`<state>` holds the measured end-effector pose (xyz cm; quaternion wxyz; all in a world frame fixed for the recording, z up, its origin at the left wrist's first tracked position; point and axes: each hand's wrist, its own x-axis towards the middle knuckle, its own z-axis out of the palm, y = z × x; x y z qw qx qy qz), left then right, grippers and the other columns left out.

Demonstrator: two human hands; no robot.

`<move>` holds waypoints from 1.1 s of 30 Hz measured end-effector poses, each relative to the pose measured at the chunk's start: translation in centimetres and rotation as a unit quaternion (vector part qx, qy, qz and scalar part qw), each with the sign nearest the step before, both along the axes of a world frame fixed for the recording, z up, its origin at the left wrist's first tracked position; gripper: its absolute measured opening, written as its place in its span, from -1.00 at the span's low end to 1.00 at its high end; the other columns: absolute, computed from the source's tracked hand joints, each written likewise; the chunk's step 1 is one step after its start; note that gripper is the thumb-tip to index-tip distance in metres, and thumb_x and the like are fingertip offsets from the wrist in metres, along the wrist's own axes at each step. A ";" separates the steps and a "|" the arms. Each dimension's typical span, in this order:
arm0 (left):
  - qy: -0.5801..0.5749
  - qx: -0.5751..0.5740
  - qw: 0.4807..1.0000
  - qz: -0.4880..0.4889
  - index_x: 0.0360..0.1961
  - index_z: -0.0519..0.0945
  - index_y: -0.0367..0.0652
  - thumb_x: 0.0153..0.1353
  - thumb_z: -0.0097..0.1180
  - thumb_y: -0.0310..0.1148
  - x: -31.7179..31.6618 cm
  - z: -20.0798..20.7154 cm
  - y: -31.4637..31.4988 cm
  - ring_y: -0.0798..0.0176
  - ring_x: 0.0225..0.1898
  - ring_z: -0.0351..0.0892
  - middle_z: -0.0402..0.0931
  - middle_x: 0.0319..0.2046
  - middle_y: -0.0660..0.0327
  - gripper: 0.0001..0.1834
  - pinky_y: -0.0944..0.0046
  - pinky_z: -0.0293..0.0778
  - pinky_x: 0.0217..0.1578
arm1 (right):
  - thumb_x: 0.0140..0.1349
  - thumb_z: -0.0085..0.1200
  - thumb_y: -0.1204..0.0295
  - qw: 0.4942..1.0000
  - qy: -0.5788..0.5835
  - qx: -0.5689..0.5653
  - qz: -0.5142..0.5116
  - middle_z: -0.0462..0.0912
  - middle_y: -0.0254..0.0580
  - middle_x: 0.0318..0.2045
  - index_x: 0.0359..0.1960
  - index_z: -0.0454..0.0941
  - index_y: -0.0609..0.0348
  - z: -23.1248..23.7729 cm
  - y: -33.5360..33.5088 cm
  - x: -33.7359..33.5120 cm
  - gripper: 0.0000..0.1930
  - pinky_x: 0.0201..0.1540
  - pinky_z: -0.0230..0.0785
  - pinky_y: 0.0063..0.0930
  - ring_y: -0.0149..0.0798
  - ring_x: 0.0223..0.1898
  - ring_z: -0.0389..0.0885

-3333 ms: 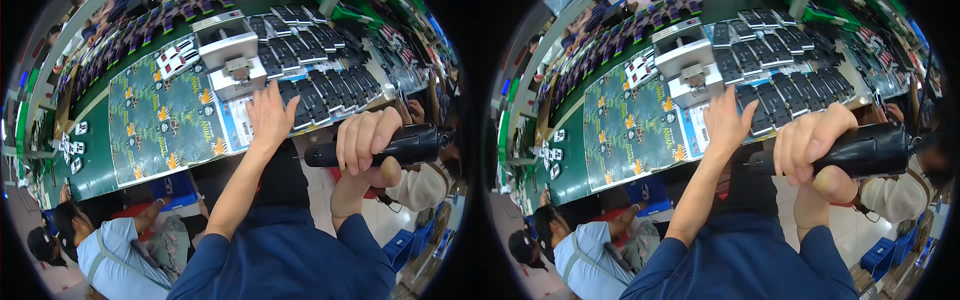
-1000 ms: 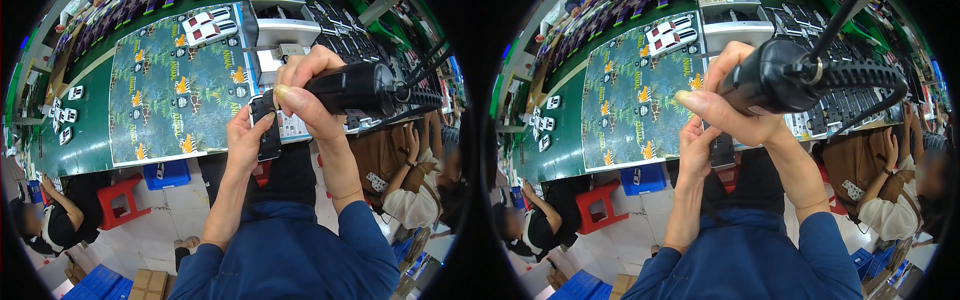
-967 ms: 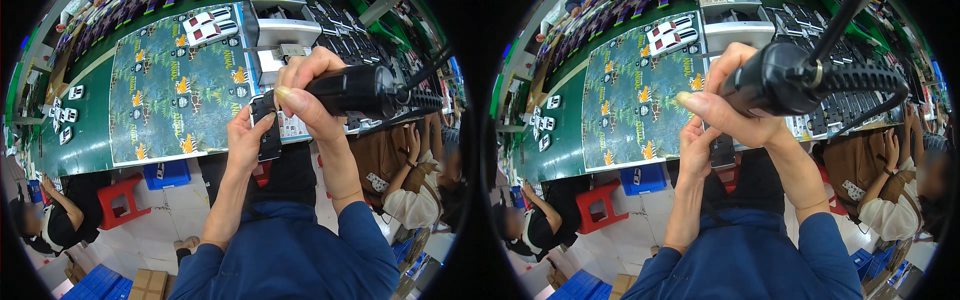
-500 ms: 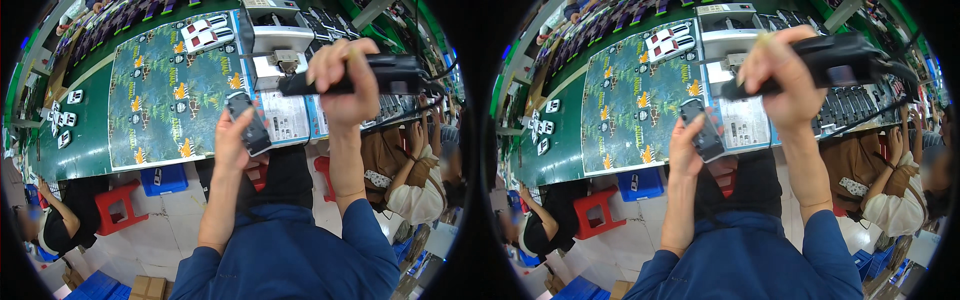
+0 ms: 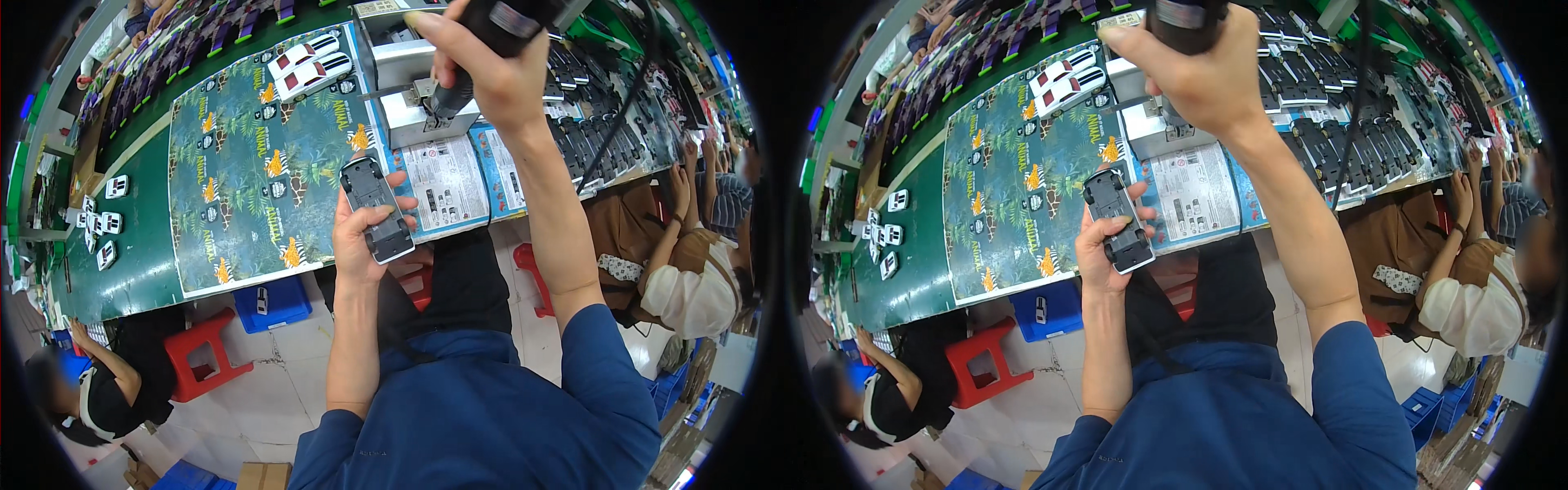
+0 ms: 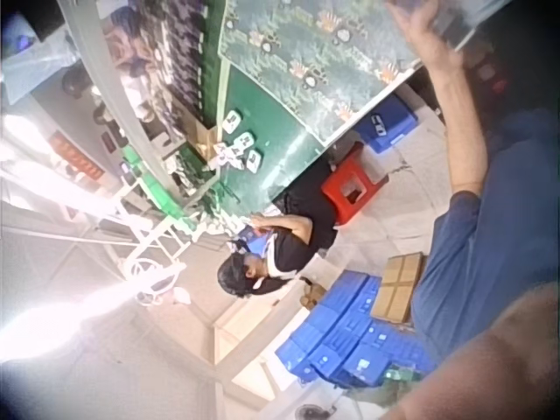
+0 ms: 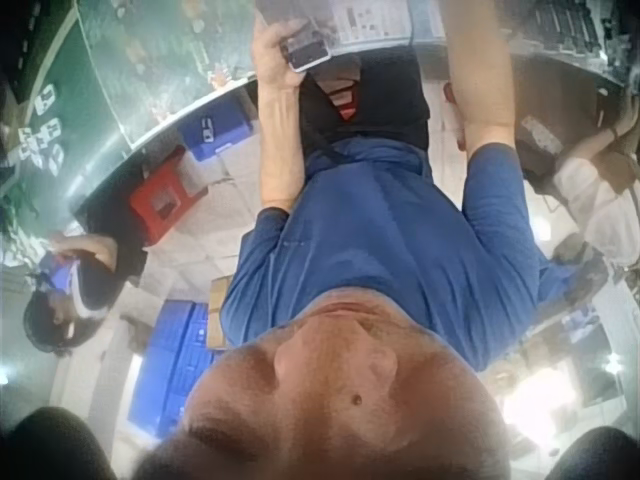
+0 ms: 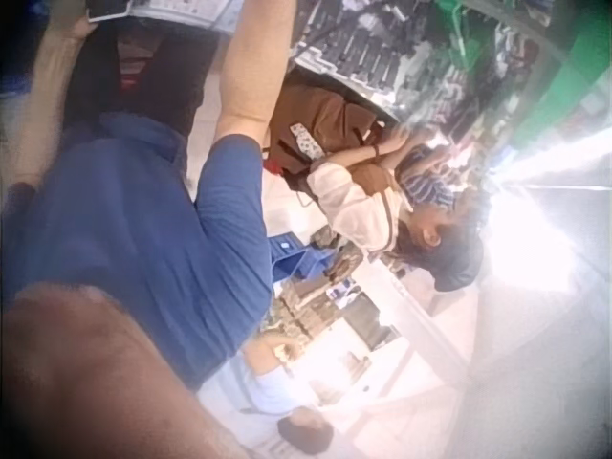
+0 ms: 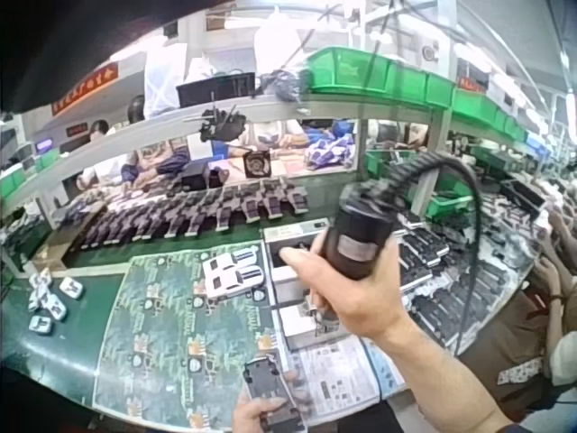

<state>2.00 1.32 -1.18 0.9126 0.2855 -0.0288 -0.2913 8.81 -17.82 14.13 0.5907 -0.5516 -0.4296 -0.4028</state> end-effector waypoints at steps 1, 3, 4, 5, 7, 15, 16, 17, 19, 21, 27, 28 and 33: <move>-0.001 0.001 1.000 -0.001 0.40 0.16 -0.07 -0.02 -0.04 -0.66 0.0 -0.2 0.0 -0.12 -0.05 0.64 0.45 0.13 -0.17 -0.15 -0.08 0.69 -0.10 | 0.20 0.29 0.35 0.931 0.292 -0.052 -0.213 0.51 -0.37 -0.74 -0.48 0.56 0.21 -0.5 -1.1 -2.7 -0.77 -0.59 0.35 -0.61 -0.48 -0.73 0.49; 0.019 0.001 1.000 0.021 0.40 0.17 -0.04 -0.01 -0.03 -0.65 -0.1 -0.3 -0.1 -0.01 -0.13 0.65 0.50 0.04 -0.14 -0.15 -0.04 0.69 -0.11 | 0.16 0.32 0.33 0.912 0.382 -0.006 -0.151 0.49 -0.42 -0.77 -0.58 0.56 0.17 -1.8 -1.1 -2.7 -0.74 -0.63 0.31 -0.62 -0.52 -0.76 0.47; 0.033 0.009 0.999 0.030 0.41 0.17 -0.03 0.00 -0.03 -0.65 -0.2 -0.3 -0.2 0.00 -0.05 0.63 0.49 0.06 -0.11 -0.15 -0.10 0.67 -0.08 | 0.17 0.32 0.34 0.913 0.387 0.017 -0.127 0.50 -0.41 -0.76 -0.56 0.57 0.16 -2.4 -1.0 -3.6 -0.76 -0.62 0.31 -0.63 -0.51 -0.76 0.47; 0.043 -0.011 0.999 0.025 0.41 0.16 0.01 0.01 -0.04 -0.69 0.1 -0.4 -0.3 0.02 -0.01 0.61 0.46 0.10 -0.09 -0.14 -0.11 0.67 -0.09 | 0.17 0.31 0.37 0.918 0.380 0.050 -0.099 0.51 -0.38 -0.75 -0.50 0.57 0.18 -2.7 -1.1 -4.9 -0.80 -0.62 0.31 -0.61 -0.49 -0.76 0.46; 0.038 -0.010 0.999 0.031 0.41 0.17 0.03 0.00 -0.05 -0.76 -0.1 -0.3 -0.7 0.06 0.09 0.53 0.40 0.17 -0.06 -0.12 -0.14 0.63 -0.03 | 0.23 0.18 0.44 0.903 0.388 0.182 0.018 0.46 -0.30 -0.71 -0.36 0.56 0.26 -2.3 -0.3 -7.9 -0.87 -0.61 0.31 -0.54 -0.43 -0.75 0.43; 0.050 0.002 0.996 0.079 0.35 0.23 -0.01 -0.05 -0.06 -0.79 0.4 -0.5 -1.3 0.07 0.04 0.54 0.42 0.10 0.01 -0.15 -0.06 0.64 -0.13 | 0.19 0.22 0.47 0.905 0.380 0.174 0.073 0.51 -0.25 -0.69 -0.38 0.47 0.30 -2.6 3.4 -11.2 -0.83 -0.60 0.32 -0.62 -0.47 -0.72 0.45; 0.050 0.002 0.996 0.079 0.35 0.23 -0.01 -0.05 -0.06 -0.79 0.3 -0.5 -1.3 0.07 0.04 0.54 0.42 0.10 0.01 -0.15 -0.06 0.64 -0.13 | 0.19 0.22 0.47 0.905 0.380 0.174 0.073 0.51 -0.25 -0.69 -0.38 0.47 0.30 -2.8 3.5 -11.1 -0.83 -0.60 0.32 -0.62 -0.47 -0.72 0.45; 0.052 0.000 0.996 0.078 0.35 0.23 -0.01 -0.04 -0.06 -0.79 0.3 -0.4 -1.3 0.07 0.04 0.54 0.42 0.10 0.00 -0.15 -0.07 0.63 -0.13 | 0.18 0.23 0.47 0.908 0.376 0.174 0.064 0.51 -0.26 -0.69 -0.39 0.49 0.30 -3.0 3.6 -11.1 -0.83 -0.60 0.31 -0.63 -0.47 -0.72 0.45; 0.054 -0.002 0.996 0.078 0.35 0.23 -0.01 -0.04 -0.06 -0.79 0.3 -0.5 -1.3 0.07 0.04 0.54 0.42 0.11 0.00 -0.15 -0.08 0.63 -0.13 | 0.17 0.24 0.48 0.910 0.372 0.174 0.056 0.51 -0.27 -0.69 -0.40 0.50 0.29 -3.1 3.7 -10.8 -0.83 -0.61 0.30 -0.64 -0.48 -0.72 0.45; 0.063 -0.006 0.995 0.076 0.35 0.23 -0.01 -0.04 -0.05 -0.78 0.3 -0.5 -1.3 0.08 0.03 0.54 0.42 0.11 0.00 -0.16 -0.07 0.63 -0.13 | 0.14 0.29 0.49 0.909 0.376 0.172 0.058 0.51 -0.29 -0.70 -0.43 0.52 0.27 -2.9 3.9 -10.9 -0.84 -0.62 0.29 -0.65 -0.50 -0.72 0.44; 0.109 -0.021 0.992 0.051 0.31 0.26 -0.07 -0.04 -0.02 -0.77 0.5 -1.0 -0.9 0.05 0.01 0.55 0.43 0.10 -0.01 -0.21 -0.05 0.63 -0.13 | 0.15 0.18 0.56 0.913 0.399 0.076 0.041 0.44 -0.23 -0.67 -0.40 0.41 0.25 -3.2 3.9 -10.7 -0.85 -0.59 0.34 -0.53 -0.44 -0.71 0.40; 0.150 -0.028 0.987 0.046 0.26 0.28 -0.16 -0.02 -0.03 -0.75 0.7 -1.2 -0.8 0.04 -0.01 0.56 0.46 0.08 -0.01 -0.28 -0.06 0.63 -0.11 | 0.17 0.11 0.58 0.910 0.409 0.035 0.045 0.41 -0.20 -0.66 -0.37 0.35 0.25 -3.1 3.8 -10.6 -0.85 -0.57 0.37 -0.47 -0.40 -0.70 0.39; 0.181 0.000 0.981 0.071 0.18 0.34 -0.33 0.03 -0.06 -0.69 0.1 1.7 -1.2 0.02 -0.05 0.59 0.51 -0.02 -0.04 -0.41 -0.04 0.62 -0.02 | 0.05 0.26 0.55 0.920 0.392 -0.016 0.014 0.51 -0.19 -0.63 -0.46 0.33 0.17 -3.2 4.0 -10.2 -0.73 -0.46 0.34 -0.56 -0.44 -0.65 0.42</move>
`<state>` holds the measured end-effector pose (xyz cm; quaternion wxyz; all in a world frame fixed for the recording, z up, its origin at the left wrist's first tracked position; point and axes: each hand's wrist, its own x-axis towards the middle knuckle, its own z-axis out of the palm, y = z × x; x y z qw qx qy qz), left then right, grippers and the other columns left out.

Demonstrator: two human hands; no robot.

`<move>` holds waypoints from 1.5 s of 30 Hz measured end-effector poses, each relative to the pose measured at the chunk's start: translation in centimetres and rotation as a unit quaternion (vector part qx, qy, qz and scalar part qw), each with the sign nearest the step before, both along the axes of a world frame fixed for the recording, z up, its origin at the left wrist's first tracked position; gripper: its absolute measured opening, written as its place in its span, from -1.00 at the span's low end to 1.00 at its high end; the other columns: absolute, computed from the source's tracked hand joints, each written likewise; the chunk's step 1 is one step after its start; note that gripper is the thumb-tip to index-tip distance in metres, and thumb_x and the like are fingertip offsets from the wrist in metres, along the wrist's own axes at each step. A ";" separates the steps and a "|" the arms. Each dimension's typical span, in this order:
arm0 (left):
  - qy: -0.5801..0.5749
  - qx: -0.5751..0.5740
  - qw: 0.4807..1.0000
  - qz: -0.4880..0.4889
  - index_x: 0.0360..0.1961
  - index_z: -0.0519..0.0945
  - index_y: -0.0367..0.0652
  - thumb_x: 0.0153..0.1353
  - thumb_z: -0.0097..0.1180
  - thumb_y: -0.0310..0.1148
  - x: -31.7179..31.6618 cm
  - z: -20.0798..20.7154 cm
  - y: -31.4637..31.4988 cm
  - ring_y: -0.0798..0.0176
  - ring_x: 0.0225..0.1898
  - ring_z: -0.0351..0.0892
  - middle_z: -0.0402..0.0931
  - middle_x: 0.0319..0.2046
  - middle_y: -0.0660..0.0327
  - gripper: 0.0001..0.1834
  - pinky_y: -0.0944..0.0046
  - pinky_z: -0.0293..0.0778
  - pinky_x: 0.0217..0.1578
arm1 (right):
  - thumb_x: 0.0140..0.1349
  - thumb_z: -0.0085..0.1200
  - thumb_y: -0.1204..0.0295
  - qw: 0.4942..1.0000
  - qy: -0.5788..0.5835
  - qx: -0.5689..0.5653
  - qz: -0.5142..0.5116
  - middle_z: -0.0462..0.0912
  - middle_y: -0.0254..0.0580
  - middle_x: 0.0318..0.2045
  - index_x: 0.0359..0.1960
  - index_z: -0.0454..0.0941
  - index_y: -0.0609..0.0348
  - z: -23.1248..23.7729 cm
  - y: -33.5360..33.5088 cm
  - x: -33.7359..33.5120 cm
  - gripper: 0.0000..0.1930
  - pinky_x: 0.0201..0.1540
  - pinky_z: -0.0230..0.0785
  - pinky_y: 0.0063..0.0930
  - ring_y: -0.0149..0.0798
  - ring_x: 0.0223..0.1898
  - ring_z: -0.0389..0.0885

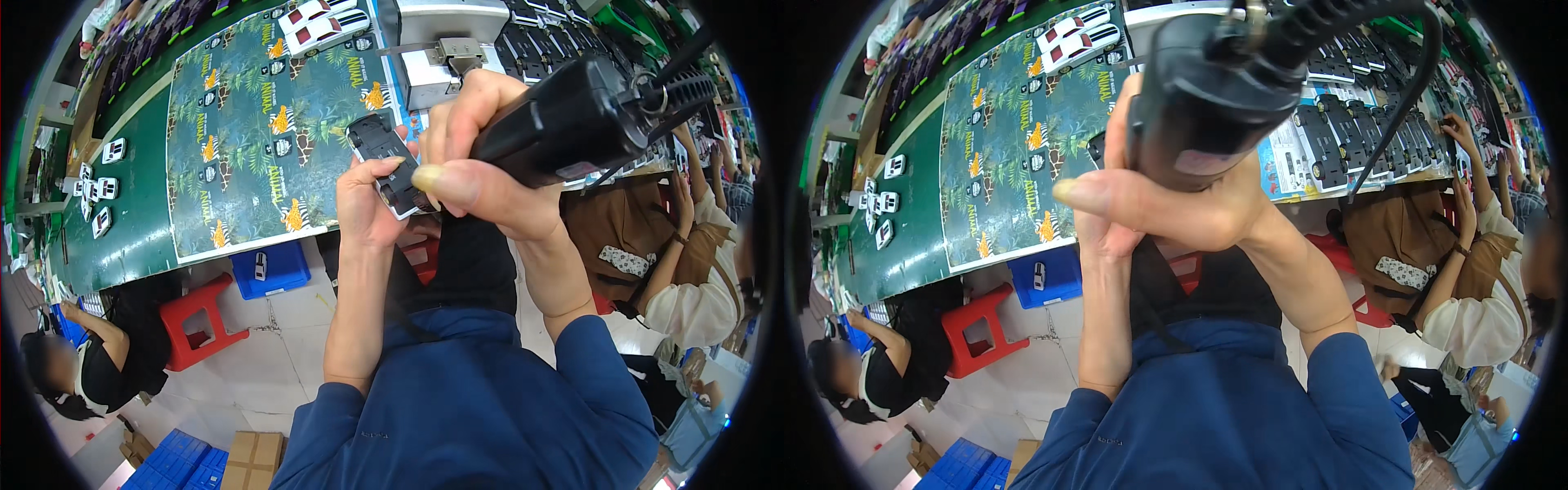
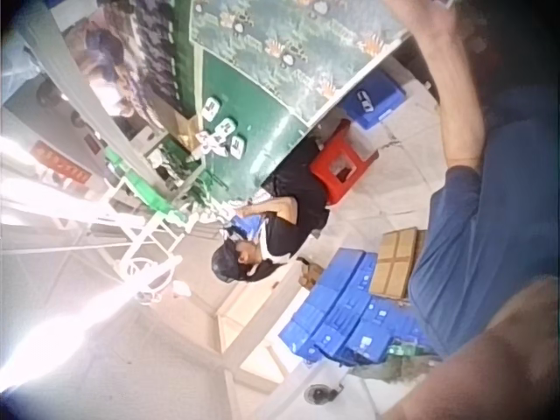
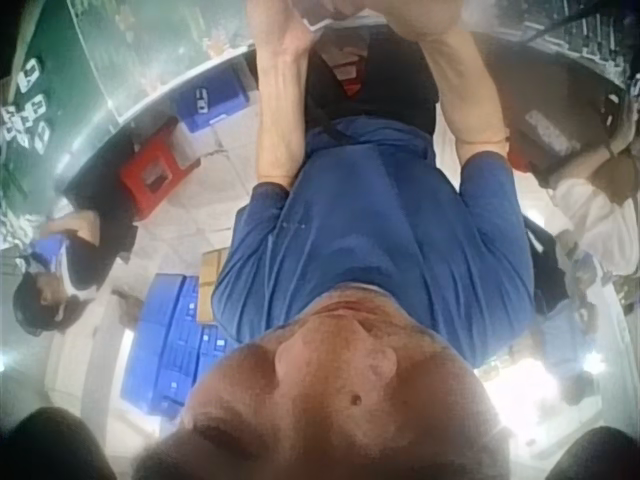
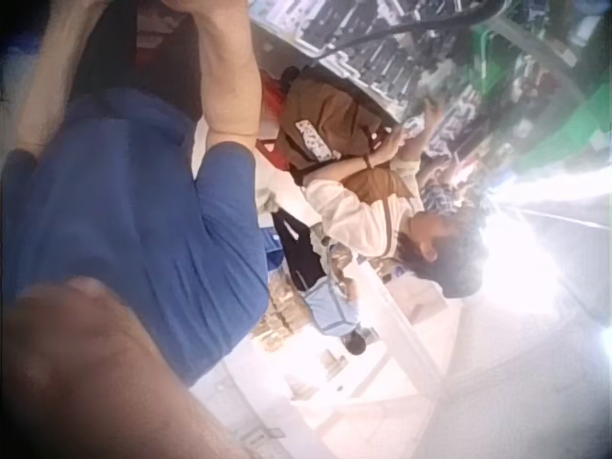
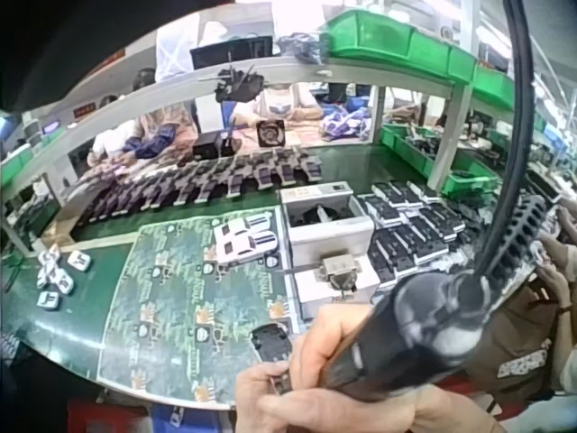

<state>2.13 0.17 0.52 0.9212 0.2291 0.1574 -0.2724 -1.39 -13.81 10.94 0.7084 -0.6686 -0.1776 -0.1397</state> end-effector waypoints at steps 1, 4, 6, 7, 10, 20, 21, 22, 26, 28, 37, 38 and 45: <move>-0.026 -0.021 0.999 -0.010 0.15 0.36 -0.36 0.02 -0.05 -0.68 -0.1 0.0 0.3 0.01 -0.06 0.59 0.51 -0.04 -0.06 -0.44 -0.03 0.61 0.00 | 0.05 0.26 0.55 1.000 0.001 0.002 0.002 0.51 -0.19 -0.63 -0.46 0.33 0.17 -0.2 0.3 0.0 -0.73 -0.46 0.34 -0.56 -0.44 -0.65 0.42; -0.046 -0.039 0.998 -0.015 0.10 0.39 -0.44 0.01 -0.04 -0.65 -0.2 0.5 0.1 -0.03 -0.06 0.59 0.51 -0.09 -0.09 -0.48 -0.04 0.58 0.03 | 0.01 0.30 0.53 0.999 0.002 0.048 0.012 0.51 -0.20 -0.63 -0.46 0.32 0.16 -0.1 0.7 0.1 -0.70 -0.45 0.32 -0.57 -0.45 -0.64 0.42; -0.053 -0.054 0.997 -0.032 0.11 0.39 -0.42 0.01 -0.03 -0.63 -0.1 -0.2 0.1 -0.03 -0.06 0.60 0.51 -0.10 -0.08 -0.47 -0.06 0.58 0.04 | 0.00 0.31 0.51 0.997 0.022 0.075 0.022 0.51 -0.20 -0.63 -0.46 0.32 0.16 -0.1 0.7 0.0 -0.70 -0.47 0.31 -0.56 -0.45 -0.64 0.42; -0.053 -0.053 0.997 -0.032 0.11 0.39 -0.42 0.01 -0.03 -0.63 -0.1 -0.3 0.1 -0.03 -0.06 0.60 0.51 -0.10 -0.08 -0.47 -0.06 0.58 0.04 | 0.00 0.31 0.51 0.997 0.021 0.076 0.022 0.51 -0.20 -0.63 -0.46 0.32 0.16 0.0 0.6 0.0 -0.70 -0.47 0.31 -0.56 -0.45 -0.64 0.42; -0.019 -0.049 0.998 -0.045 0.12 0.39 -0.40 0.01 -0.02 -0.61 0.2 -0.3 0.3 -0.02 -0.07 0.60 0.51 -0.12 -0.06 -0.46 -0.07 0.57 0.04 | 0.01 0.31 0.50 0.997 0.036 0.066 0.022 0.51 -0.21 -0.64 -0.46 0.32 0.15 0.2 0.4 0.1 -0.70 -0.45 0.32 -0.56 -0.45 -0.63 0.43; -0.015 -0.112 0.991 -0.066 0.14 0.37 -0.38 0.00 -0.04 -0.59 0.3 -0.9 0.0 0.02 -0.07 0.59 0.50 -0.13 -0.04 -0.44 -0.05 0.57 0.04 | 0.06 0.24 0.50 0.998 0.026 0.064 0.016 0.46 -0.25 -0.69 -0.46 0.34 0.17 -0.1 0.3 -0.2 -0.76 -0.38 0.36 -0.49 -0.44 -0.67 0.41; -0.011 -0.127 0.988 -0.082 0.13 0.37 -0.38 0.00 -0.04 -0.59 0.4 -0.8 0.1 0.03 -0.07 0.58 0.50 -0.12 -0.04 -0.44 -0.05 0.58 0.03 | 0.07 0.22 0.51 0.997 0.035 0.070 0.019 0.44 -0.26 -0.69 -0.46 0.34 0.17 0.0 0.1 -0.3 -0.77 -0.37 0.37 -0.49 -0.43 -0.68 0.41; -0.010 -0.109 0.992 -0.068 0.13 0.37 -0.40 0.01 -0.02 -0.58 0.3 -0.6 -0.2 0.08 -0.06 0.58 0.49 -0.08 -0.03 -0.45 -0.03 0.59 0.02 | 0.08 0.17 0.53 0.997 0.023 0.066 0.025 0.43 -0.25 -0.68 -0.43 0.36 0.20 0.0 0.0 -0.3 -0.82 -0.41 0.39 -0.47 -0.41 -0.71 0.39; -0.018 -0.073 0.994 -0.082 0.13 0.38 -0.41 0.09 0.02 -0.55 0.3 -0.5 0.6 0.10 -0.07 0.61 0.53 -0.03 -0.01 -0.49 -0.04 0.61 -0.03 | 0.12 0.12 0.52 0.989 0.004 0.113 0.091 0.44 -0.24 -0.62 -0.29 0.39 0.25 1.1 -1.1 -0.9 -0.82 -0.53 0.41 -0.44 -0.38 -0.68 0.43; -0.031 -0.086 0.992 -0.088 0.14 0.38 -0.42 0.21 0.01 -0.49 0.2 0.2 1.1 0.06 -0.08 0.64 0.56 0.00 -0.03 -0.55 -0.06 0.65 -0.09 | 0.26 0.08 0.36 0.976 -0.058 0.160 0.137 0.44 -0.27 -0.59 -0.20 0.37 0.21 1.2 -3.1 -0.5 -0.78 -0.48 0.44 -0.46 -0.39 -0.66 0.43; -0.214 -0.017 0.967 -0.140 0.10 0.37 -0.27 0.46 -0.03 -0.15 -1.8 6.9 0.1 0.12 -0.29 0.72 0.56 -0.19 0.04 -0.59 0.08 0.76 -0.35 | 0.08 0.41 0.41 0.991 0.042 0.007 -0.129 0.64 -0.31 -0.44 -0.14 0.64 0.27 0.3 -3.1 1.6 -0.67 -0.50 0.38 -0.65 -0.52 -0.56 0.55; -0.218 -0.016 0.966 -0.140 0.10 0.37 -0.27 0.46 -0.03 -0.15 -1.9 7.3 -0.1 0.12 -0.29 0.72 0.56 -0.19 0.04 -0.59 0.08 0.76 -0.35 | 0.07 0.42 0.40 0.990 0.049 -0.003 -0.128 0.66 -0.30 -0.42 -0.14 0.65 0.27 0.7 -2.9 1.3 -0.66 -0.48 0.40 -0.65 -0.51 -0.53 0.57; -0.295 0.058 0.939 -0.169 0.19 0.32 -0.32 0.40 -0.03 0.10 -2.4 9.7 -0.4 0.21 -0.21 0.69 0.54 -0.13 0.06 -0.34 0.16 0.76 -0.29 | 0.00 0.46 0.32 0.986 0.116 -0.041 -0.112 0.68 -0.29 -0.40 -0.22 0.67 0.21 1.7 -4.1 0.4 -0.65 -0.40 0.46 -0.63 -0.47 -0.42 0.62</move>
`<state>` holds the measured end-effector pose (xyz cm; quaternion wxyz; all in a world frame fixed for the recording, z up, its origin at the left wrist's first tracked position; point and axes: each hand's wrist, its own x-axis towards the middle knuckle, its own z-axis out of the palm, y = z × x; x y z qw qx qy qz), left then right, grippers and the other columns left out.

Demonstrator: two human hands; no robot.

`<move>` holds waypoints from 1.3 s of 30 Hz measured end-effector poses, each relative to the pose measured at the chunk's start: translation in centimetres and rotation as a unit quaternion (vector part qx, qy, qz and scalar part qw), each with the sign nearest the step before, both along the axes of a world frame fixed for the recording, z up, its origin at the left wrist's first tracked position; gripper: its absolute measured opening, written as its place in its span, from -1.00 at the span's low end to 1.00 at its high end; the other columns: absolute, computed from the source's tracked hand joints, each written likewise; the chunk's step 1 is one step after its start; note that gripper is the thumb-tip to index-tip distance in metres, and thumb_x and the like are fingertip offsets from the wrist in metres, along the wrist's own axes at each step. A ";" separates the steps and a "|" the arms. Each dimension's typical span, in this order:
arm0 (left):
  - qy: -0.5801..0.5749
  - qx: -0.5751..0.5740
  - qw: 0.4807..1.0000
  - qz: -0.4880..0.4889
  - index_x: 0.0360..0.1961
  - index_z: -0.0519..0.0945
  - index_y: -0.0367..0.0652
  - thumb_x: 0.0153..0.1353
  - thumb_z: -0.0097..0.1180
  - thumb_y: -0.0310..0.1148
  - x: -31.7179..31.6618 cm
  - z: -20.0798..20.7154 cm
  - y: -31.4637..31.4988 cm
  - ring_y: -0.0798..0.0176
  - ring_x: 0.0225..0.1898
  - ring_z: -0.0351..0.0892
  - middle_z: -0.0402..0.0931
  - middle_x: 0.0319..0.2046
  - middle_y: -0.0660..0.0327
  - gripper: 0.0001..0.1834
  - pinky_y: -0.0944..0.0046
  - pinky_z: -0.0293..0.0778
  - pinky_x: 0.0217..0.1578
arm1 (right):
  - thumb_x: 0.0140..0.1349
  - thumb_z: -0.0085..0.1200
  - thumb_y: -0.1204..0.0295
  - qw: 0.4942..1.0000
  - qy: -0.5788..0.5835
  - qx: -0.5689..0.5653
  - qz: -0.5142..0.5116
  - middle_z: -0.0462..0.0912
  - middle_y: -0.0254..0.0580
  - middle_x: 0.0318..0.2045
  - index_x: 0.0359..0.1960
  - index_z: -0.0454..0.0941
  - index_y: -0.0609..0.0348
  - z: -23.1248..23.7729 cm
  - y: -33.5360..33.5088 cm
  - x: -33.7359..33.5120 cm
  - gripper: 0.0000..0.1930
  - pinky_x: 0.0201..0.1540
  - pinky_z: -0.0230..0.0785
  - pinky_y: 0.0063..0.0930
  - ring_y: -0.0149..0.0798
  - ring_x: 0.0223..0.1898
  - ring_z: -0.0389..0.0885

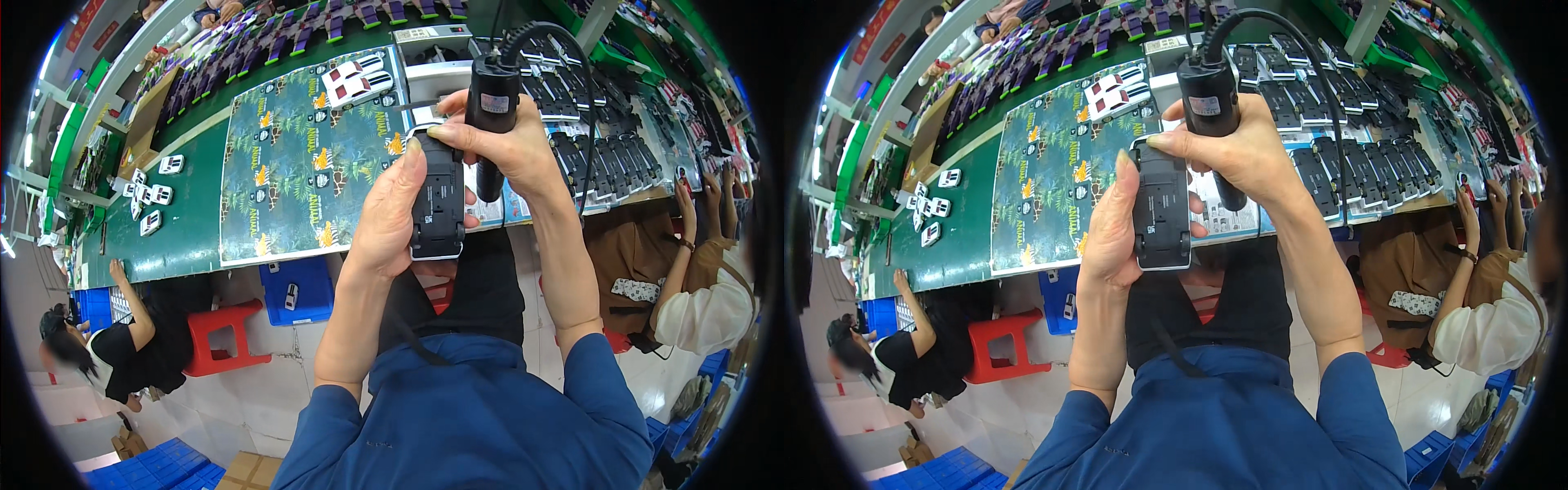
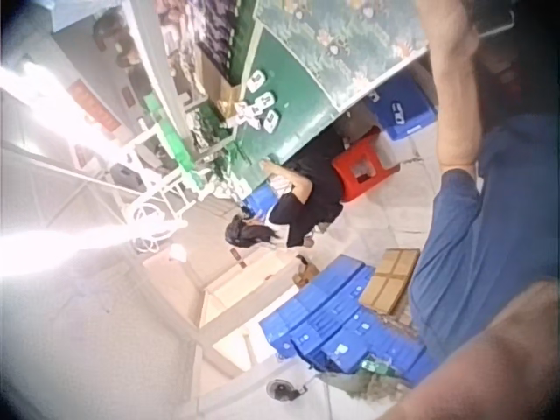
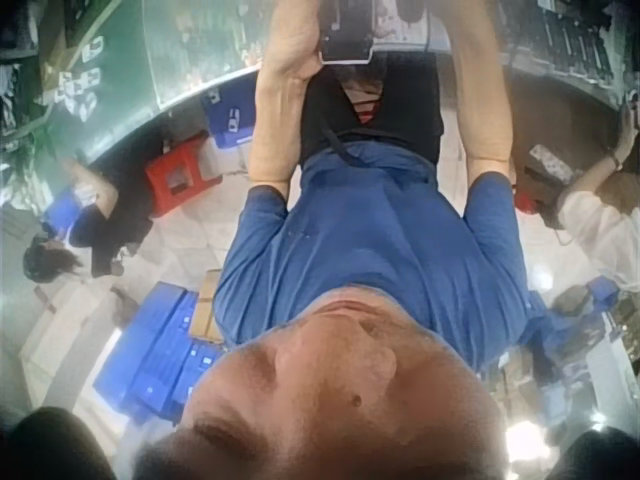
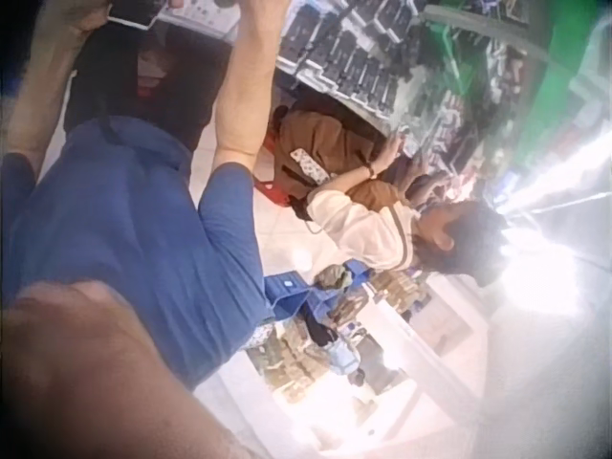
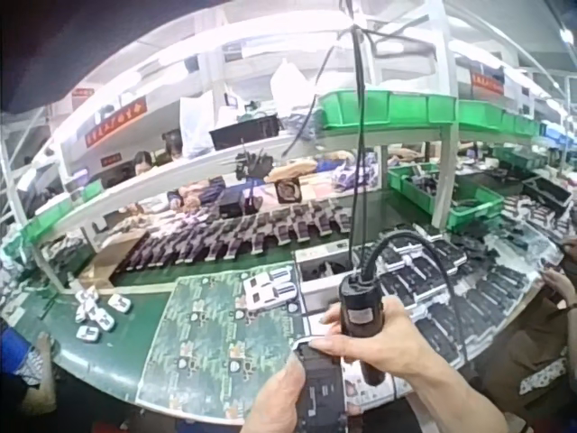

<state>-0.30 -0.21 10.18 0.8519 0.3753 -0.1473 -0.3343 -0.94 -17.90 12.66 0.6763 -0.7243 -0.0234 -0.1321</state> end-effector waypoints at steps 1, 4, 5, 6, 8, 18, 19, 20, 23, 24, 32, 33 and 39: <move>-0.002 0.000 1.000 -0.001 0.19 0.32 -0.32 0.40 -0.03 0.10 -0.1 0.1 -0.2 0.21 -0.21 0.69 0.54 -0.13 0.06 -0.34 0.16 0.76 -0.29 | 0.00 0.46 0.32 1.000 -0.003 0.007 -0.001 0.67 -0.31 -0.42 -0.23 0.67 0.21 0.0 -0.1 -0.1 -0.66 -0.39 0.47 -0.63 -0.47 -0.42 0.62; -0.004 -0.031 0.999 0.017 0.20 0.32 -0.34 0.42 0.00 -0.02 -0.8 -0.4 0.1 0.19 -0.18 0.68 0.56 -0.08 0.04 -0.41 0.21 0.70 -0.22 | -0.01 0.46 0.33 0.999 -0.023 0.036 -0.016 0.64 -0.33 -0.46 -0.26 0.67 0.21 0.5 0.1 -0.6 -0.67 -0.40 0.41 -0.63 -0.49 -0.46 0.58; -0.032 -0.028 0.999 0.027 0.21 0.32 -0.35 0.42 0.04 -0.11 -1.0 -0.9 0.4 0.21 -0.18 0.67 0.56 -0.05 0.04 -0.45 0.25 0.68 -0.20 | -0.02 0.46 0.34 0.997 -0.038 0.054 -0.025 0.64 -0.34 -0.47 -0.27 0.66 0.21 0.6 -0.1 -0.6 -0.68 -0.42 0.37 -0.64 -0.51 -0.47 0.56; -0.135 0.067 0.985 0.087 0.15 0.40 -0.35 0.37 0.14 -0.29 -1.8 -1.4 0.5 0.33 -0.21 0.65 0.60 -0.12 0.11 -0.55 0.38 0.62 -0.25 | -0.02 0.46 0.34 0.997 -0.040 0.055 -0.028 0.64 -0.34 -0.47 -0.27 0.66 0.21 0.6 -0.4 -0.6 -0.68 -0.42 0.37 -0.64 -0.51 -0.47 0.56; -0.152 0.150 0.976 0.031 0.00 0.53 -0.35 0.30 0.24 -0.38 -2.6 -1.7 2.1 0.44 -0.24 0.63 0.63 -0.27 0.23 -0.67 0.44 0.59 -0.34 | 0.04 0.43 0.41 0.995 -0.069 0.064 -0.031 0.65 -0.31 -0.53 -0.35 0.66 0.26 0.7 -0.8 -0.5 -0.77 -0.47 0.37 -0.66 -0.52 -0.55 0.54; -0.170 0.166 0.968 0.076 -0.36 0.61 -0.37 0.28 0.26 -0.44 -3.7 -1.0 2.7 0.45 -0.57 0.62 0.60 -0.52 0.26 -0.83 0.43 0.62 -0.56 | 0.07 0.42 0.41 0.994 -0.071 0.084 -0.020 0.63 -0.33 -0.54 -0.38 0.65 0.24 0.7 -0.2 -0.8 -0.80 -0.47 0.36 -0.67 -0.51 -0.56 0.53; -0.175 0.179 0.965 0.081 -0.38 0.60 -0.36 0.28 0.25 -0.44 -3.7 -1.0 2.6 0.45 -0.57 0.62 0.59 -0.53 0.26 -0.82 0.44 0.61 -0.56 | 0.07 0.41 0.42 0.994 -0.069 0.087 -0.017 0.63 -0.33 -0.54 -0.39 0.65 0.24 0.7 -0.1 -0.8 -0.81 -0.48 0.36 -0.67 -0.51 -0.56 0.53; -0.180 0.193 0.960 0.087 -0.40 0.60 -0.35 0.29 0.25 -0.43 -3.9 -1.1 2.6 0.45 -0.58 0.62 0.58 -0.54 0.27 -0.82 0.45 0.59 -0.57 | 0.07 0.41 0.42 0.994 -0.068 0.087 -0.014 0.63 -0.33 -0.54 -0.39 0.65 0.24 0.7 0.0 -0.8 -0.81 -0.48 0.36 -0.67 -0.51 -0.56 0.53; -0.237 0.223 0.937 0.128 -0.48 0.54 -0.32 0.31 0.23 -0.38 -4.5 -1.6 2.2 0.48 -0.62 0.59 0.52 -0.63 0.31 -0.73 0.50 0.47 -0.65 | 0.06 0.42 0.42 0.994 -0.055 0.093 -0.021 0.63 -0.35 -0.55 -0.41 0.65 0.23 0.7 0.2 -0.8 -0.81 -0.48 0.34 -0.67 -0.52 -0.56 0.53; -0.237 0.223 0.937 0.131 -0.48 0.54 -0.32 0.31 0.23 -0.38 -4.5 -1.6 2.2 0.48 -0.62 0.59 0.52 -0.63 0.31 -0.73 0.50 0.47 -0.65 | 0.06 0.42 0.42 0.993 -0.056 0.098 -0.028 0.63 -0.35 -0.55 -0.41 0.65 0.23 0.6 0.3 -0.7 -0.81 -0.48 0.34 -0.66 -0.53 -0.56 0.52; -0.313 0.242 0.894 0.210 -0.37 0.54 -0.29 0.40 0.09 -0.25 -4.2 -3.2 2.1 0.44 -0.66 0.58 0.49 -0.64 0.29 -0.70 0.47 0.41 -0.72 | 0.08 0.40 0.39 0.988 -0.064 0.130 -0.053 0.65 -0.33 -0.54 -0.42 0.65 0.21 0.0 0.8 -0.1 -0.82 -0.48 0.34 -0.64 -0.52 -0.56 0.53; -0.276 0.240 0.915 0.172 -0.27 0.57 -0.29 0.46 0.00 -0.12 -4.1 -3.2 2.4 0.42 -0.64 0.60 0.53 -0.59 0.24 -0.61 0.46 0.45 -0.72 | 0.08 0.39 0.38 0.989 -0.062 0.125 -0.050 0.65 -0.33 -0.55 -0.42 0.65 0.20 0.1 0.7 -0.1 -0.82 -0.47 0.34 -0.64 -0.52 -0.56 0.53; 0.110 -0.100 0.983 -0.106 0.22 0.33 -0.41 0.36 -0.56 0.41 -1.2 -0.7 1.6 -0.03 -0.37 0.69 0.57 -0.18 -0.24 -0.01 0.10 0.64 -0.44 | 0.09 0.40 0.36 0.993 -0.038 0.110 -0.014 0.62 -0.35 -0.57 -0.43 0.66 0.21 0.3 1.9 -0.2 -0.81 -0.49 0.33 -0.65 -0.52 -0.59 0.51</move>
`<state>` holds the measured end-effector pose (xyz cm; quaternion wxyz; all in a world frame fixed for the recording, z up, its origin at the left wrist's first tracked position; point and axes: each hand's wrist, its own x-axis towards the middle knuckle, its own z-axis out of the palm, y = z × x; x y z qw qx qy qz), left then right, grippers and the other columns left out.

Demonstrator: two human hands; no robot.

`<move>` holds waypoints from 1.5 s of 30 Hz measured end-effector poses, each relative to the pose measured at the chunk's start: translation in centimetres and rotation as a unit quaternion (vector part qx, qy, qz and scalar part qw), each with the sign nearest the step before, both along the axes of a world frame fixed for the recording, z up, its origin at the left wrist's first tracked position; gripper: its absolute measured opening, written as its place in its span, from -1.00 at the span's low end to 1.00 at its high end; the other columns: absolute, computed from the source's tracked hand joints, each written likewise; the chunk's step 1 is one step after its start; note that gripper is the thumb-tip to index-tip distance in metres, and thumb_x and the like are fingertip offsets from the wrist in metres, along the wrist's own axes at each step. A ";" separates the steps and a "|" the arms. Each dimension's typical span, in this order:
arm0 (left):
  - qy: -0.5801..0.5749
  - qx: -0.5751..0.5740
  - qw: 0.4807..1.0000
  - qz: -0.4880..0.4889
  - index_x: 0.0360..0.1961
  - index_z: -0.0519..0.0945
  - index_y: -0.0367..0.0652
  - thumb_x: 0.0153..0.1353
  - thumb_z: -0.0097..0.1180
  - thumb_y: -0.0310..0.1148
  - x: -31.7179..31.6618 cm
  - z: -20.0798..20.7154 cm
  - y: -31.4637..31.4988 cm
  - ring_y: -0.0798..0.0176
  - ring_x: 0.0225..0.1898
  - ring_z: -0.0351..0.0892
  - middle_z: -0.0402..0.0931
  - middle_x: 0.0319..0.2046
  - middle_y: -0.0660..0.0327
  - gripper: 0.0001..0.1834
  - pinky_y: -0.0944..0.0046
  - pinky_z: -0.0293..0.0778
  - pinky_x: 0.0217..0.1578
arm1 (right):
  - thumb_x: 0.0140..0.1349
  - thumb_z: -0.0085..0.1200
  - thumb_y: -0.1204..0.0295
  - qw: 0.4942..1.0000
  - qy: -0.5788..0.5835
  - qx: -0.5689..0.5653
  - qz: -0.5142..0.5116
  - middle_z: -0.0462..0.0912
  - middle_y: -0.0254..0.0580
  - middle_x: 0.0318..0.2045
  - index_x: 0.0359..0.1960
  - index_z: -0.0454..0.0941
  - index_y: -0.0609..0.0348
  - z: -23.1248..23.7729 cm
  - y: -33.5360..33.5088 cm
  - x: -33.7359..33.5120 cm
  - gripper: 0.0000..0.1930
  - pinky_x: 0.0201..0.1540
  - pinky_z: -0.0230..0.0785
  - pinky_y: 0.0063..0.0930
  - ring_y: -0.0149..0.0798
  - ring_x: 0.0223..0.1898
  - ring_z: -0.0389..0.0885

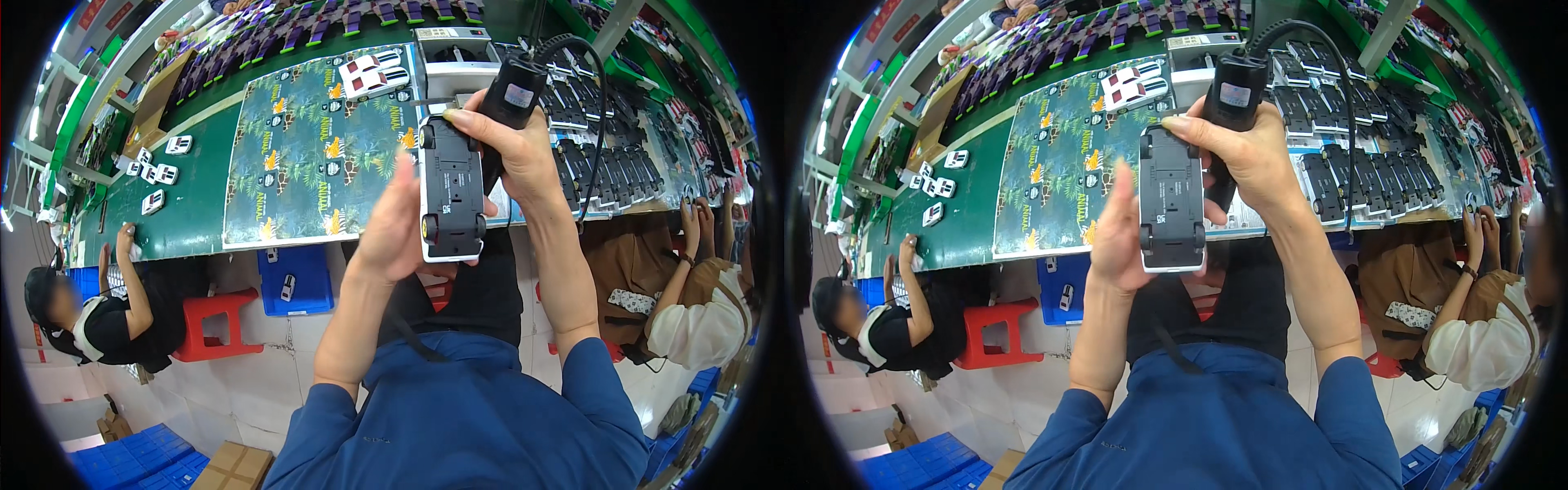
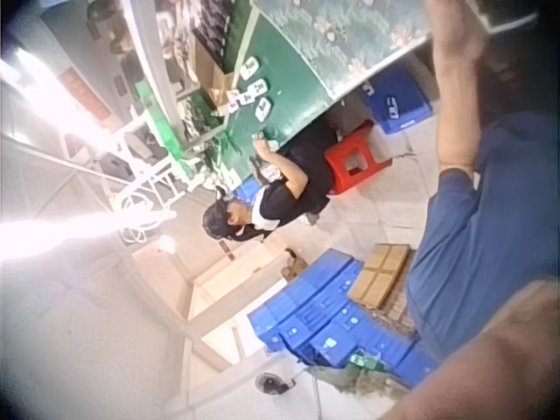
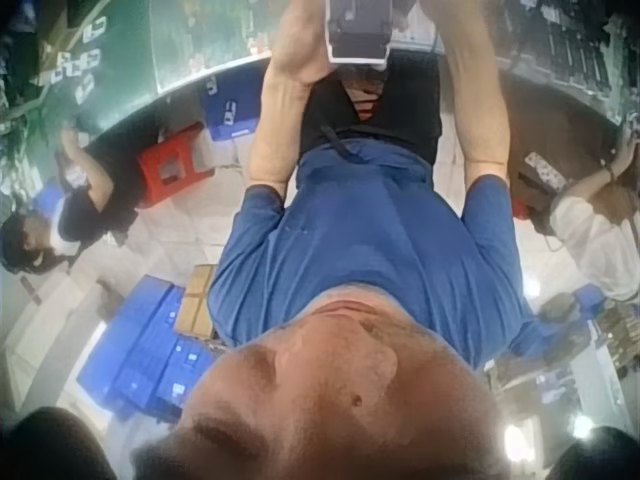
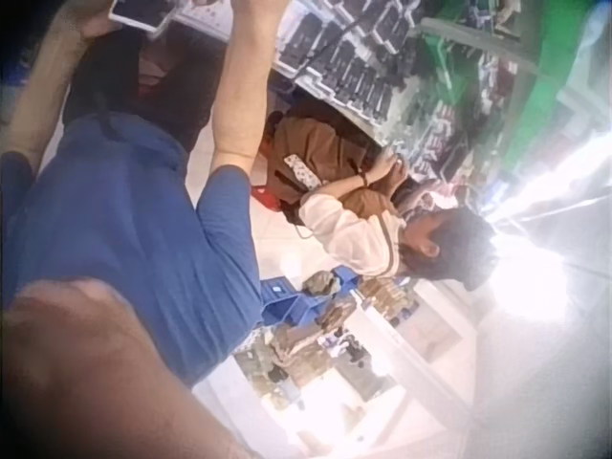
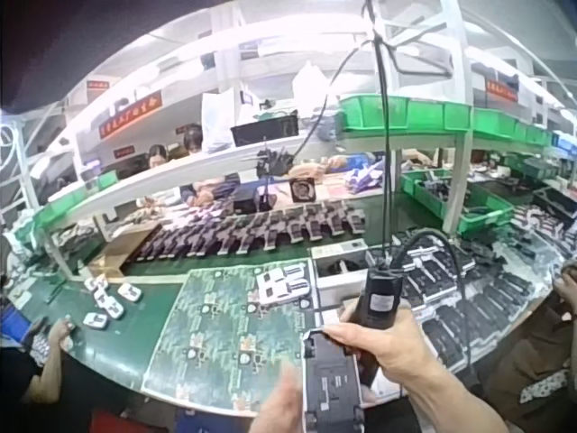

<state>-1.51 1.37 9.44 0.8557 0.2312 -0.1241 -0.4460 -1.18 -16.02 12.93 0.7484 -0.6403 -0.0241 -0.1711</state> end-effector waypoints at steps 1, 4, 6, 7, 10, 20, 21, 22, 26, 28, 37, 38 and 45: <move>-0.008 -0.005 1.000 0.022 0.22 0.34 -0.32 0.39 -0.55 0.36 -0.2 -0.6 -0.5 0.05 -0.31 0.68 0.58 -0.17 -0.13 -0.09 0.12 0.66 -0.41 | 0.08 0.40 0.36 1.000 0.006 -0.014 0.004 0.61 -0.36 -0.54 -0.39 0.64 0.20 -0.1 0.1 0.0 -0.79 -0.48 0.32 -0.64 -0.53 -0.58 0.49; 0.002 -0.076 0.997 0.017 0.16 0.40 -0.22 0.46 -0.47 0.25 0.5 -2.1 0.0 0.10 -0.28 0.66 0.58 -0.24 -0.01 -0.25 0.09 0.67 -0.32 | 0.09 0.40 0.36 1.000 0.010 -0.026 0.005 0.61 -0.34 -0.54 -0.38 0.65 0.21 -0.4 0.0 0.2 -0.79 -0.49 0.33 -0.63 -0.53 -0.60 0.49; 0.061 -0.056 0.994 0.065 0.15 0.40 -0.23 0.49 -0.40 0.17 0.5 -1.9 0.7 0.04 -0.25 0.64 0.57 -0.24 -0.02 -0.33 0.04 0.64 -0.23 | 0.10 0.40 0.36 0.999 -0.030 -0.008 -0.038 0.62 -0.34 -0.57 -0.42 0.65 0.21 -0.5 -0.4 0.1 -0.80 -0.53 0.31 -0.65 -0.52 -0.63 0.50; 0.079 -0.066 0.992 0.069 0.16 0.40 -0.23 0.49 -0.38 0.15 0.7 -2.1 1.0 0.02 -0.24 0.64 0.56 -0.22 -0.03 -0.35 0.03 0.64 -0.23 | 0.11 0.38 0.39 0.996 -0.054 0.022 -0.066 0.63 -0.31 -0.56 -0.41 0.64 0.20 0.1 -0.9 -0.5 -0.83 -0.51 0.33 -0.64 -0.51 -0.64 0.50; 0.099 -0.047 0.987 0.120 0.17 0.40 -0.23 0.51 -0.33 0.08 1.0 -3.8 1.8 0.01 -0.22 0.64 0.56 -0.15 -0.05 -0.41 0.00 0.63 -0.24 | 0.32 0.08 0.48 0.971 -0.192 0.144 0.008 0.58 -0.10 -0.40 -0.13 0.53 0.27 1.2 -3.1 -2.9 -0.85 -0.45 0.40 -0.44 -0.39 -0.57 0.49; 0.127 0.005 0.973 0.193 0.07 0.48 -0.17 0.51 -0.32 0.07 1.2 -3.7 0.8 0.12 -0.26 0.65 0.61 -0.21 0.03 -0.46 0.10 0.62 -0.29 | 0.38 0.00 0.24 0.948 -0.263 0.125 0.131 0.41 -0.30 -0.47 -0.16 0.33 0.12 2.0 3.2 -5.5 -0.77 -0.42 0.37 -0.48 -0.44 -0.58 0.39; 0.124 0.017 0.971 0.203 0.06 0.49 -0.17 0.51 -0.32 0.07 1.1 -3.6 0.8 0.13 -0.27 0.65 0.61 -0.22 0.04 -0.46 0.12 0.62 -0.30 | 0.38 0.00 0.26 0.949 -0.260 0.124 0.131 0.41 -0.29 -0.47 -0.16 0.33 0.13 1.8 3.3 -5.4 -0.78 -0.42 0.37 -0.47 -0.43 -0.59 0.38; 0.125 0.017 0.971 0.205 0.06 0.49 -0.17 0.51 -0.32 0.07 1.1 -3.5 0.9 0.13 -0.27 0.65 0.61 -0.22 0.04 -0.46 0.12 0.62 -0.30 | 0.36 0.00 0.31 0.951 -0.262 0.108 0.123 0.41 -0.28 -0.48 -0.16 0.33 0.14 1.6 3.3 -5.1 -0.80 -0.43 0.38 -0.46 -0.42 -0.59 0.39; 0.125 0.023 0.971 0.202 0.04 0.49 -0.17 0.51 -0.32 0.07 0.7 -2.7 0.9 0.13 -0.29 0.66 0.61 -0.25 0.06 -0.46 0.13 0.62 -0.29 | 0.34 0.03 0.34 0.961 -0.242 0.075 0.113 0.42 -0.27 -0.50 -0.17 0.33 0.15 2.1 3.5 -5.4 -0.81 -0.44 0.39 -0.45 -0.41 -0.59 0.40; 0.128 0.027 0.971 0.202 0.04 0.49 -0.17 0.51 -0.32 0.08 0.6 -2.5 0.9 0.13 -0.29 0.66 0.61 -0.25 0.06 -0.46 0.13 0.62 -0.28 | 0.32 0.05 0.37 0.957 -0.253 0.082 0.112 0.43 -0.26 -0.50 -0.20 0.33 0.15 2.3 3.5 -5.4 -0.82 -0.45 0.40 -0.44 -0.40 -0.60 0.42; 0.126 0.024 0.976 0.176 0.04 0.49 -0.21 0.51 -0.31 0.09 0.8 -1.8 0.2 0.14 -0.25 0.65 0.60 -0.25 0.04 -0.43 0.12 0.63 -0.24 | 0.16 0.24 0.47 0.941 -0.263 0.075 0.199 0.50 -0.31 -0.52 -0.24 0.38 0.11 2.8 2.4 -5.0 -0.75 -0.48 0.47 -0.47 -0.40 -0.61 0.50; 0.142 0.023 0.974 0.174 0.04 0.49 -0.22 0.51 -0.31 0.09 0.7 -1.4 0.3 0.14 -0.25 0.64 0.60 -0.25 0.03 -0.43 0.12 0.63 -0.24 | 0.14 0.28 0.47 0.911 -0.293 0.063 0.283 0.52 -0.31 -0.52 -0.26 0.40 0.11 2.8 1.8 -4.0 -0.74 -0.49 0.48 -0.48 -0.39 -0.61 0.53; 0.151 0.053 0.975 0.158 -0.01 0.50 -0.20 0.50 -0.29 0.10 1.0 -1.6 -0.7 0.15 -0.27 0.63 0.59 -0.27 0.04 -0.44 0.10 0.62 -0.24 | 0.07 0.39 0.46 0.864 -0.326 0.043 0.381 0.53 -0.32 -0.62 -0.39 0.44 0.14 2.9 1.3 -2.3 -0.72 -0.59 0.47 -0.50 -0.37 -0.70 0.51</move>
